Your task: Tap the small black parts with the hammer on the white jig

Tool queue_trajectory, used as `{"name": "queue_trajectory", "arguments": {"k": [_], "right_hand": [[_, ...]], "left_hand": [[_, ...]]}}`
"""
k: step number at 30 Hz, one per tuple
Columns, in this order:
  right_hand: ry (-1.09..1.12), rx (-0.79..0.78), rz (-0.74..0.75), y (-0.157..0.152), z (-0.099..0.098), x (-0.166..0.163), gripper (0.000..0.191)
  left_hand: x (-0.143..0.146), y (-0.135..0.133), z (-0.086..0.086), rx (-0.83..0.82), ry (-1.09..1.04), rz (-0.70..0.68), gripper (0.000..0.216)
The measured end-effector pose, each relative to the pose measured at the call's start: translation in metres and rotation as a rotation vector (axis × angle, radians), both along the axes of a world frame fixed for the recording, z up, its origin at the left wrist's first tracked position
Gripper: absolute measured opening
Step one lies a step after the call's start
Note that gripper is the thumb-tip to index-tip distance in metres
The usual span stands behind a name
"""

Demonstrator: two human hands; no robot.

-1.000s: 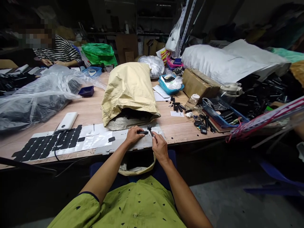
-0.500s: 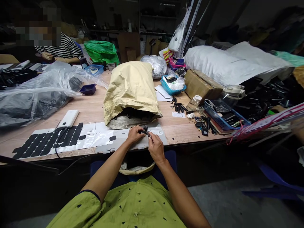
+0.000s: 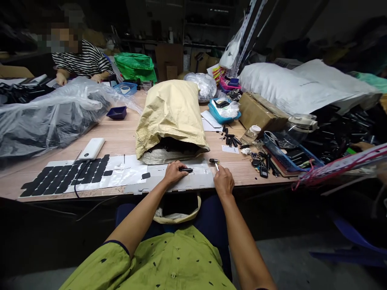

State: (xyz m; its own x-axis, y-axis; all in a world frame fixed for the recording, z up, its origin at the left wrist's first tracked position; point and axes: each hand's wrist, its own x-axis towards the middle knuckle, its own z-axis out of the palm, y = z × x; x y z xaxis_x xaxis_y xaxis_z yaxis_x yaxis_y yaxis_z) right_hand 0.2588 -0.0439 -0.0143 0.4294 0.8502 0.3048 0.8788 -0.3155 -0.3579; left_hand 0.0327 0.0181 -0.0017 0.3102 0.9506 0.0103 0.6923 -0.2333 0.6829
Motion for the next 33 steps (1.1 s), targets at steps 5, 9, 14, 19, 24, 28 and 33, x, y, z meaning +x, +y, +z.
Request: {"name": "queue_trajectory", "arguments": {"k": [5, 9, 14, 19, 24, 28, 33], "right_hand": [[-0.178, -0.019, -0.054, 0.008, -0.007, 0.005, 0.033], [-0.269, 0.023, -0.047, 0.009, -0.010, -0.001, 0.032], [-0.297, 0.027, -0.048, 0.011, -0.012, -0.003, 0.032], [-0.309, 0.019, -0.062, 0.011, -0.011, -0.003, 0.032], [-0.310, 0.032, -0.058, 0.011, -0.014, -0.001, 0.031], [-0.298, 0.043, -0.041, 0.012, -0.018, 0.002, 0.029], [-0.322, 0.062, -0.031, 0.012, -0.021, 0.003, 0.030]], "left_hand": [[-0.002, 0.001, 0.002, -0.012, 0.004, -0.020, 0.019], [-0.012, -0.003, 0.006, -0.036, 0.014, -0.114, 0.019], [-0.038, -0.033, 0.001, -0.021, -0.008, -0.317, 0.023], [-0.060, -0.080, -0.016, 0.092, 0.072, -0.392, 0.028], [-0.062, -0.083, -0.022, 0.217, 0.031, -0.331, 0.035], [-0.064, -0.034, -0.006, 0.232, -0.017, 0.029, 0.012], [-0.080, 0.038, 0.029, 0.037, 0.245, 0.599, 0.023]]}}
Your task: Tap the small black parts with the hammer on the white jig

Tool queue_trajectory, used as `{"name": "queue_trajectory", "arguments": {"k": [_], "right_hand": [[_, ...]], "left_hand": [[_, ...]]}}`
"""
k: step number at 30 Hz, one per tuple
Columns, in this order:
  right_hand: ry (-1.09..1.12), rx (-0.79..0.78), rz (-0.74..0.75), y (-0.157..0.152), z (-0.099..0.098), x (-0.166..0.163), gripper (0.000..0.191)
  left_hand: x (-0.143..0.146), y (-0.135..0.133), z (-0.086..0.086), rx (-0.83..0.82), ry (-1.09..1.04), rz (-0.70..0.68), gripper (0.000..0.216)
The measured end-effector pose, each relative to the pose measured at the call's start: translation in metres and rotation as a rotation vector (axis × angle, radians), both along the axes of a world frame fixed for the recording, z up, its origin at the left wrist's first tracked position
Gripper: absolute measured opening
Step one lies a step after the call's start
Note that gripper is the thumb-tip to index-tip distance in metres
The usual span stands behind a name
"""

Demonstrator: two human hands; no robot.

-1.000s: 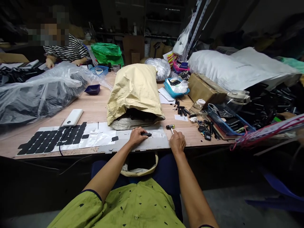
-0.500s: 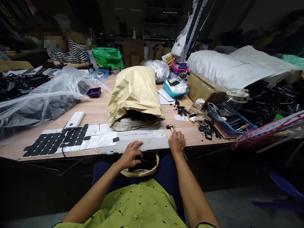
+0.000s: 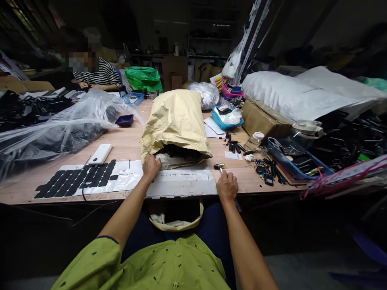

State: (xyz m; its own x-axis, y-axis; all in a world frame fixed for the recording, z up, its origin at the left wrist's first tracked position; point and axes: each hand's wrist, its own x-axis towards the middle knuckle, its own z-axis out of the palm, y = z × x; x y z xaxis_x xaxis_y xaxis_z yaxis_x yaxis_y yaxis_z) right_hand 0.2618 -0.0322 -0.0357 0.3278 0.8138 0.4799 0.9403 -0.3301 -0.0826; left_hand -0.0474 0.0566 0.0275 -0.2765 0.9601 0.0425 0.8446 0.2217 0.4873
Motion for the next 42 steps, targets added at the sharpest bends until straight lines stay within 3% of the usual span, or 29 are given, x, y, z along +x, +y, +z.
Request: {"name": "queue_trajectory", "arguments": {"k": [3, 6, 10, 14, 17, 23, 26, 33, 39, 42], "right_hand": [[-0.011, 0.013, 0.001, 0.000, -0.002, 0.000, 0.030], [-0.009, 0.006, -0.003, -0.001, -0.002, -0.001, 0.030], [-0.021, -0.005, -0.019, -0.001, -0.001, -0.003, 0.030], [-0.034, -0.009, -0.043, 0.000, 0.000, -0.006, 0.029], [-0.036, -0.008, -0.052, 0.001, 0.000, -0.008, 0.030], [-0.038, -0.008, -0.051, 0.001, 0.001, -0.007, 0.029], [-0.031, -0.011, -0.054, 0.001, 0.001, -0.007, 0.029], [0.050, -0.029, -0.045, -0.001, 0.005, -0.009, 0.032], [0.297, -0.096, -0.036, -0.001, 0.017, 0.004, 0.034], [0.430, -0.032, 0.048, -0.010, 0.021, 0.003, 0.035]], "left_hand": [[-0.010, 0.027, 0.011, -0.139, 0.049, 0.186, 0.027], [-0.016, 0.043, 0.013, -0.164, 0.030, 0.289, 0.034], [-0.022, 0.053, 0.010, -0.154, -0.049, 0.360, 0.037], [-0.026, 0.046, 0.013, -0.199, -0.098, 0.363, 0.029], [-0.022, 0.025, 0.013, -0.236, -0.097, 0.206, 0.021], [0.019, -0.035, -0.007, -0.071, -0.203, -0.420, 0.016], [0.047, -0.051, -0.016, -0.016, -0.186, -0.615, 0.013], [0.067, -0.049, -0.029, 0.057, -0.128, -0.693, 0.014], [0.064, -0.047, -0.034, 0.054, -0.171, -0.688, 0.020], [0.065, -0.048, -0.034, 0.048, -0.200, -0.673, 0.020]]}}
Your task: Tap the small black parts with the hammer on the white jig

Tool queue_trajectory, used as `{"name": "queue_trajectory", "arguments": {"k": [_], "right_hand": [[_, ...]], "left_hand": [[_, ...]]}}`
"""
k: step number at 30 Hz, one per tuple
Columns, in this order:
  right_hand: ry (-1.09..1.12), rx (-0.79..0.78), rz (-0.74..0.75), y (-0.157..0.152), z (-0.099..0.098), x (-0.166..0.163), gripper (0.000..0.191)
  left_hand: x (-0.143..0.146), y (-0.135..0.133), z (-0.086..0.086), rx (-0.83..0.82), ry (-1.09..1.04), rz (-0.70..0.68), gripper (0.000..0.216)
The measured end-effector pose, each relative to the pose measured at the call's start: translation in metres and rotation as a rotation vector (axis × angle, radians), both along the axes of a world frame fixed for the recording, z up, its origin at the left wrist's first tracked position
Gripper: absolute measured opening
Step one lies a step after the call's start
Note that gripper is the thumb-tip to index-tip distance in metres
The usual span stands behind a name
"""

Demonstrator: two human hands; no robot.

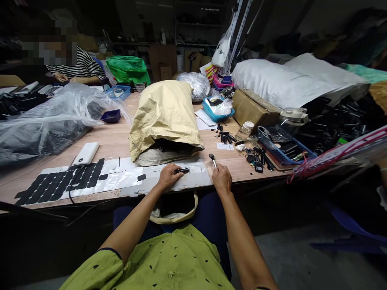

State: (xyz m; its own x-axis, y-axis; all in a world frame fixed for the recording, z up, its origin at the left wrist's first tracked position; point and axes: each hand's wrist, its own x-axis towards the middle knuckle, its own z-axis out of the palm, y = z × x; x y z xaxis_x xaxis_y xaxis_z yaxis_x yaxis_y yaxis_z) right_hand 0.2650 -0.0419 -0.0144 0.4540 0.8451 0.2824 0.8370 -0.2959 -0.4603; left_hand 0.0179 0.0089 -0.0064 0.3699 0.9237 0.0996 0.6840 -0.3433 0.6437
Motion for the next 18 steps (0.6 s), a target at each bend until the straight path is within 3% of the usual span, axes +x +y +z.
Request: {"name": "queue_trajectory", "arguments": {"k": [3, 7, 14, 18], "right_hand": [[0.125, 0.124, 0.177, -0.016, 0.001, -0.017, 0.037], [0.227, 0.163, 0.340, -0.036, 0.002, -0.049, 0.037], [0.209, 0.228, 0.400, -0.040, 0.013, -0.071, 0.038], [0.213, 0.173, 0.420, -0.038, 0.012, -0.072, 0.038]], "left_hand": [[0.001, -0.001, 0.001, -0.009, -0.013, 0.014, 0.020], [0.002, -0.002, 0.004, -0.025, -0.014, 0.042, 0.019], [0.005, -0.003, 0.007, -0.056, -0.043, 0.073, 0.018], [0.006, -0.003, 0.008, -0.059, -0.046, 0.072, 0.019]]}}
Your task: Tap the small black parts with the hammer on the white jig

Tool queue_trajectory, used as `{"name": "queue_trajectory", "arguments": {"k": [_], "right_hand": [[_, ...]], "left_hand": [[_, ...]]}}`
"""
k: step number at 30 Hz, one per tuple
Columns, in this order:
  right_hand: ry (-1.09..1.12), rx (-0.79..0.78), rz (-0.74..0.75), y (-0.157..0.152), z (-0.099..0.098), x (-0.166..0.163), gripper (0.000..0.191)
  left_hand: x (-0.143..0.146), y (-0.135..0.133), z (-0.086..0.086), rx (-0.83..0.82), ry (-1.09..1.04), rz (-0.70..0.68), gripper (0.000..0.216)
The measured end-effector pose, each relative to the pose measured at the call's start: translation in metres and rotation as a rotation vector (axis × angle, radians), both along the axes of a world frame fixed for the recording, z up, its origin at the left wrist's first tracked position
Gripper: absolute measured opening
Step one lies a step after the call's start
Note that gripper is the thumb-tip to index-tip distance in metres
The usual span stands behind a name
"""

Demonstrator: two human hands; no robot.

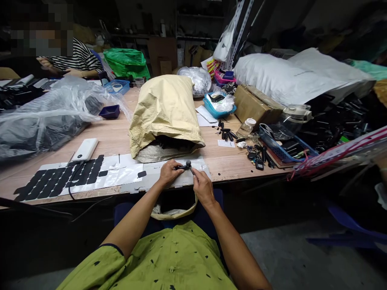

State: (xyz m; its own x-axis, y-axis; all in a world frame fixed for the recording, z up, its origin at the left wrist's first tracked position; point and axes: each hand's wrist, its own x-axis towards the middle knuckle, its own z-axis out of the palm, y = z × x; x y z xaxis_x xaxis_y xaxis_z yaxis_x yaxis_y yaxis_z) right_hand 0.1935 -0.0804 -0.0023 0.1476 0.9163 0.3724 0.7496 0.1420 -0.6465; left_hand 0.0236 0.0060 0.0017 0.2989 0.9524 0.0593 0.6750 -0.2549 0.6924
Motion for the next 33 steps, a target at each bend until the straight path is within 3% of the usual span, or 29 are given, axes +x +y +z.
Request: {"name": "queue_trajectory", "arguments": {"k": [7, 13, 18, 24, 29, 33], "right_hand": [[0.005, 0.019, 0.018, -0.001, 0.004, -0.007, 0.039], [0.016, -0.021, 0.063, -0.001, -0.005, -0.013, 0.038], [-0.098, -0.008, -0.095, 0.011, -0.007, 0.019, 0.038], [-0.336, -0.147, -0.389, 0.038, -0.013, 0.068, 0.036], [-0.463, -0.110, -0.450, 0.047, -0.023, 0.070, 0.034], [-0.553, -0.077, -0.466, 0.047, -0.025, 0.062, 0.033]], "left_hand": [[0.003, 0.001, -0.002, 0.003, 0.008, 0.009, 0.016], [0.005, 0.000, -0.004, 0.001, 0.006, 0.028, 0.017], [0.005, 0.001, -0.006, 0.004, -0.002, 0.017, 0.020], [0.004, 0.002, -0.011, 0.001, -0.007, 0.015, 0.020], [0.002, 0.003, -0.011, 0.002, -0.012, -0.003, 0.019], [-0.006, 0.002, -0.005, -0.014, 0.023, -0.135, 0.018]]}}
